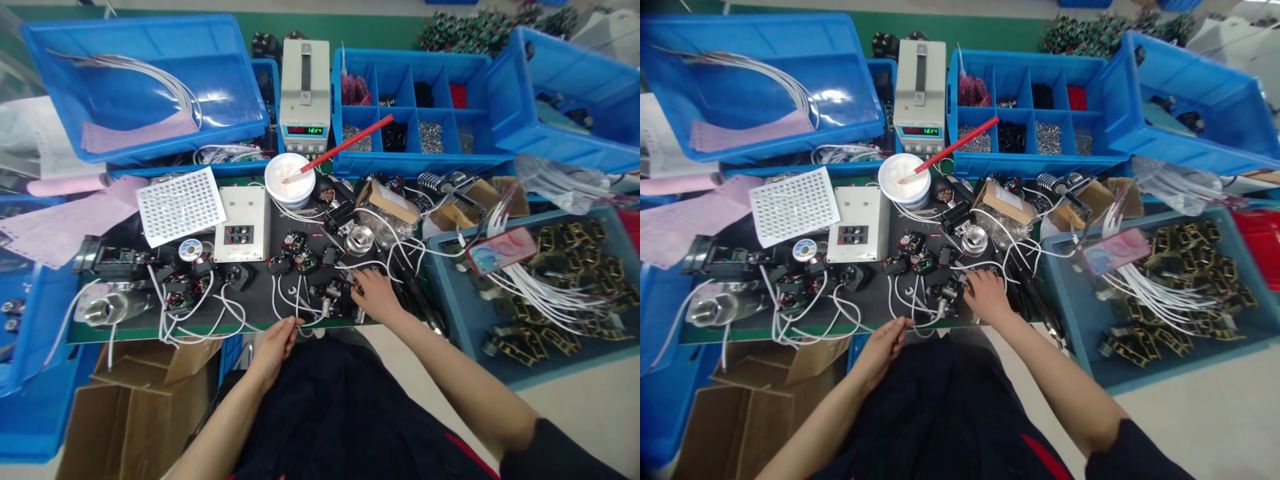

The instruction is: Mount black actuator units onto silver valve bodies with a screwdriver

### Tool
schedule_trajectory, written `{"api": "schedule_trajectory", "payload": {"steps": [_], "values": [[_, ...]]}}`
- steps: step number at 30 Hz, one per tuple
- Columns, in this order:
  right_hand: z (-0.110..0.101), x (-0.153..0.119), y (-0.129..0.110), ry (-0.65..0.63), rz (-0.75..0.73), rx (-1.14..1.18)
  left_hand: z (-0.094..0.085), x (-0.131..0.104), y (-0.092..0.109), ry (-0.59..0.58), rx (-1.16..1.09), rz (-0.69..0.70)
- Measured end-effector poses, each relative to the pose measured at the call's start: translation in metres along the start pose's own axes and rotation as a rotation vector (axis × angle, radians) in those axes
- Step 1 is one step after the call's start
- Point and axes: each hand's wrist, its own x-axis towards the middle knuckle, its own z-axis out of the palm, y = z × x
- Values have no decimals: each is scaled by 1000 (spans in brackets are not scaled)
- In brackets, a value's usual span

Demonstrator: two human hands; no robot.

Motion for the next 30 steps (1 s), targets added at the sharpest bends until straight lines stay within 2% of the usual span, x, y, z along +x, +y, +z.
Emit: {"api": "schedule_trajectory", "payload": {"steps": [6,10,13,16,19,21,25,30], "values": [[11,32,21,56,-224,-130,4,21,6,-40,318,122],[23,37,28,130,-209,-158,-2,40,19,-24,685,299],[24,24,27,198,-135,-154,2,55,32,-31,972,430],[23,-12,22,228,-68,-132,9,65,43,-58,1215,515],[33,-52,15,210,-15,-123,15,70,49,-87,1402,572],[45,-67,11,172,-6,-140,17,72,50,-97,1499,598],[60,-62,14,93,-28,-173,21,73,49,-123,1625,633],[49,-46,25,32,-96,-179,27,73,49,-88,1676,610]]}}
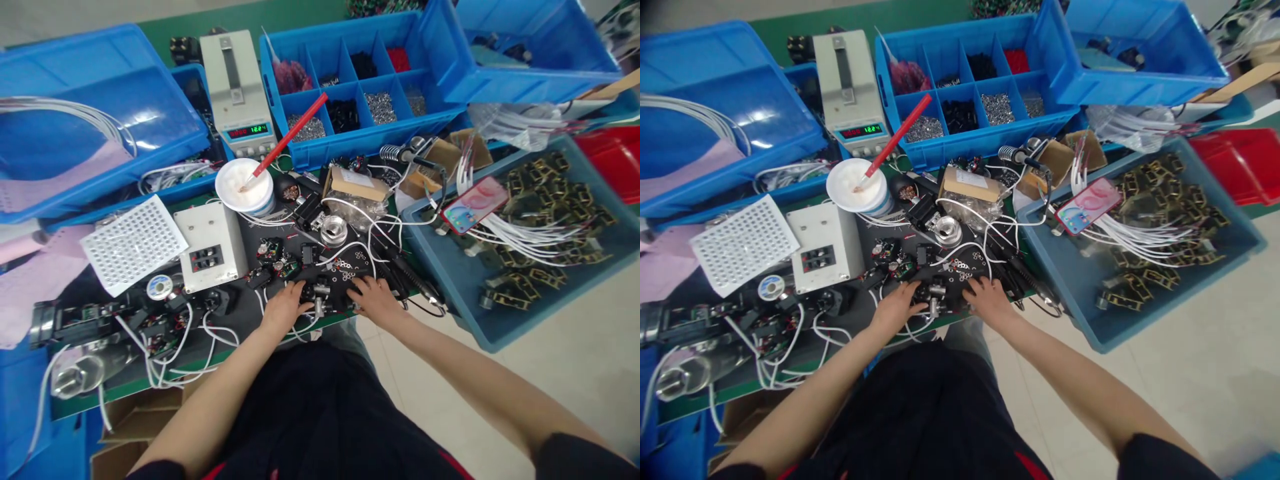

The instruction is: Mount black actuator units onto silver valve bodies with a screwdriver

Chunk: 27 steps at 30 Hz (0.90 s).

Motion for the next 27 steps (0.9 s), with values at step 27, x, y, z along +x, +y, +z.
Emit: {"api": "schedule_trajectory", "payload": {"steps": [27], "values": [[-8,19,4,-375,234,1987,-5,-18,135,220,-615,-175]]}}
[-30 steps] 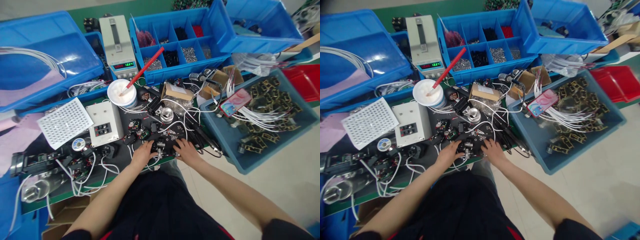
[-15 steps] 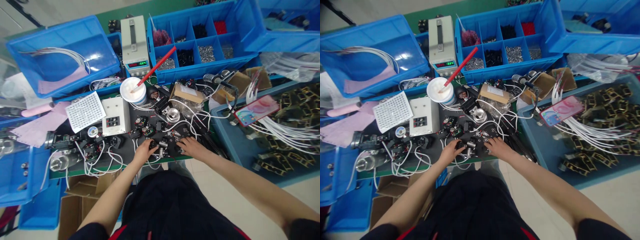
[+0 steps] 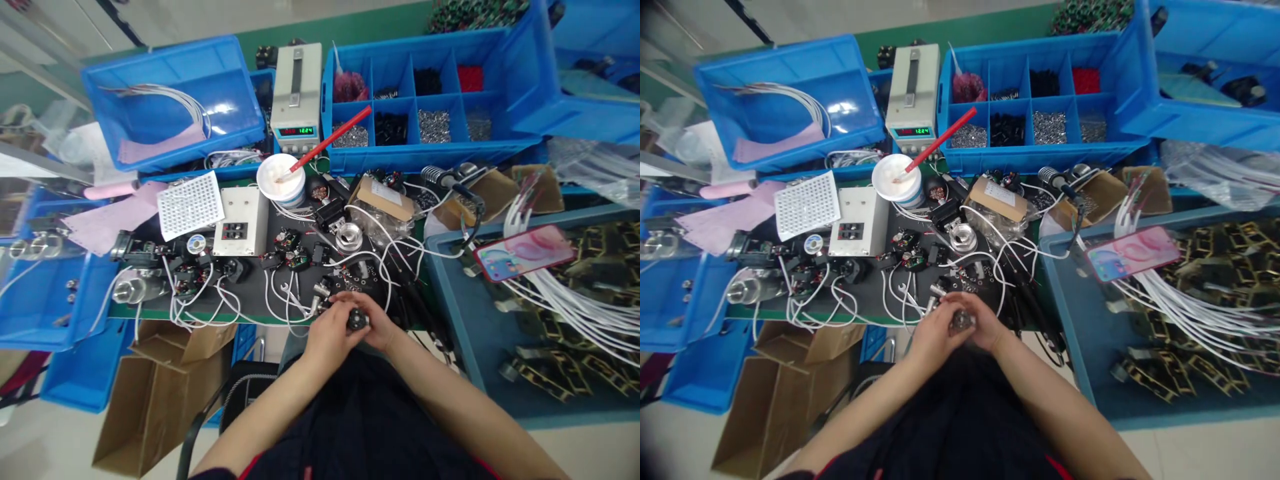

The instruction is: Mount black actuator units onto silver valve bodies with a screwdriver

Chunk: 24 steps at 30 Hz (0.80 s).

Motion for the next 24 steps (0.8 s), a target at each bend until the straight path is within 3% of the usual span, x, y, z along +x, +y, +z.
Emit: {"api": "schedule_trajectory", "payload": {"steps": [5,9,11,15,18,21,24], "values": [[-6,7,19,52,74,50,17,13,-13,19,114,-65],[-13,-3,11,102,27,-55,7,15,-26,-22,107,-33],[-17,-8,-1,139,-19,-160,-4,19,-36,15,138,-93],[-25,-8,-29,320,-152,-519,-18,38,-59,110,279,-246],[-24,-3,-44,458,-226,-898,-12,57,-65,87,365,-276],[-18,1,-52,551,-175,-1254,-4,69,-63,75,400,-281],[-11,2,-59,604,-81,-1530,-9,67,-66,72,380,-255]]}}
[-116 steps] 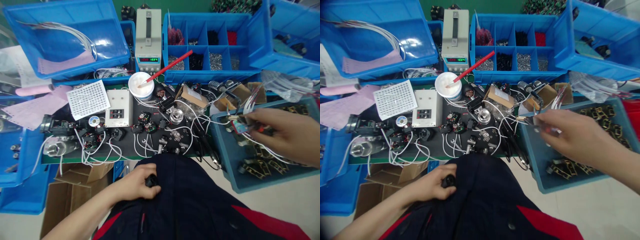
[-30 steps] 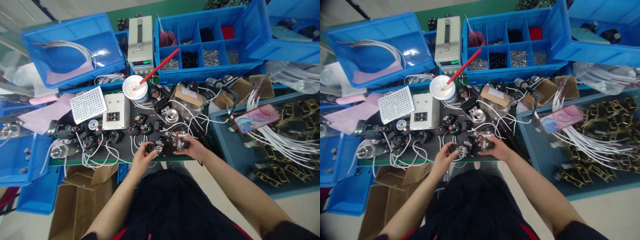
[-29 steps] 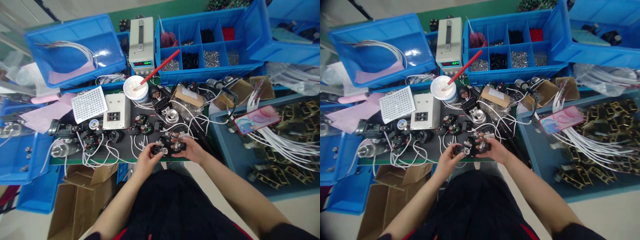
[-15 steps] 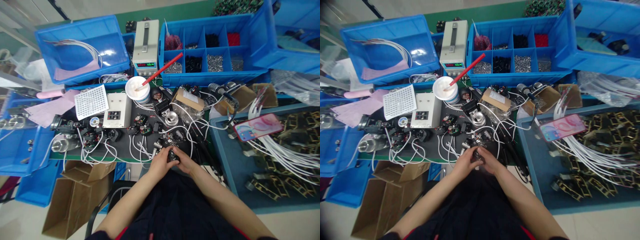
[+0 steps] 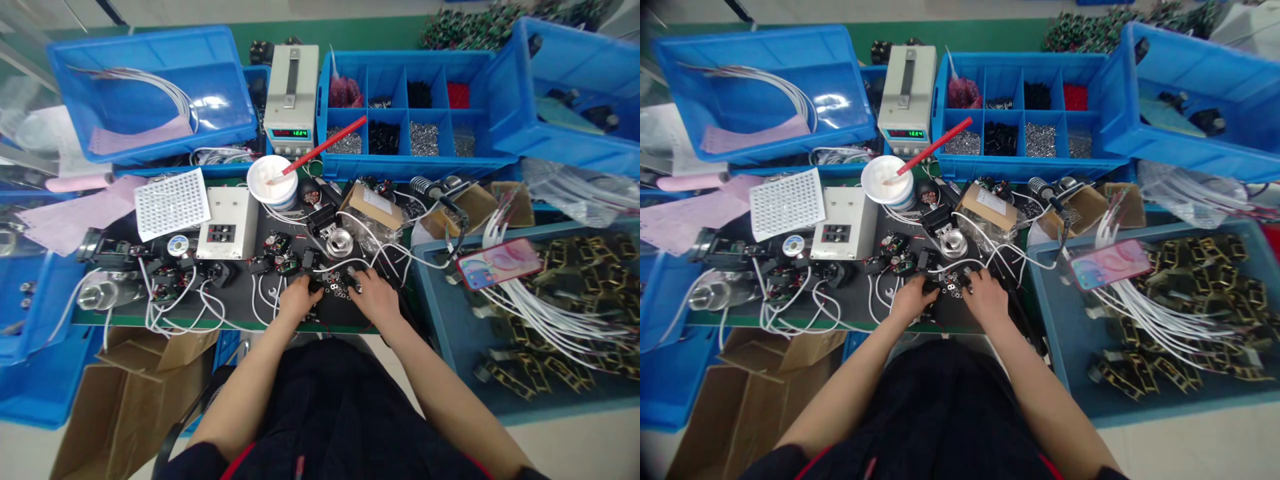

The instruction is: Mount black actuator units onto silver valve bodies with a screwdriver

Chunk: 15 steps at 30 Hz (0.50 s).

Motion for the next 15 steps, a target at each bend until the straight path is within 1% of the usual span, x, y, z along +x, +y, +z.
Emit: {"api": "schedule_trajectory", "payload": {"steps": [3,6,8,9,11,13,15], "values": [[-4,5,-7,-35,-30,-200,-14,-13,-23,-16,-27,4],[-3,12,-15,-108,-85,-329,-27,-38,-47,-63,-6,20],[-1,17,-20,-151,-108,-383,-31,-56,-54,-104,32,53],[0,19,-21,-164,-113,-400,-31,-63,-54,-125,57,73],[1,22,-24,-175,-109,-415,-27,-70,-46,-163,112,116],[2,25,-25,-176,-91,-409,-22,-69,-33,-205,171,163],[2,27,-26,-176,-65,-384,-15,-60,-17,-254,230,202]]}}
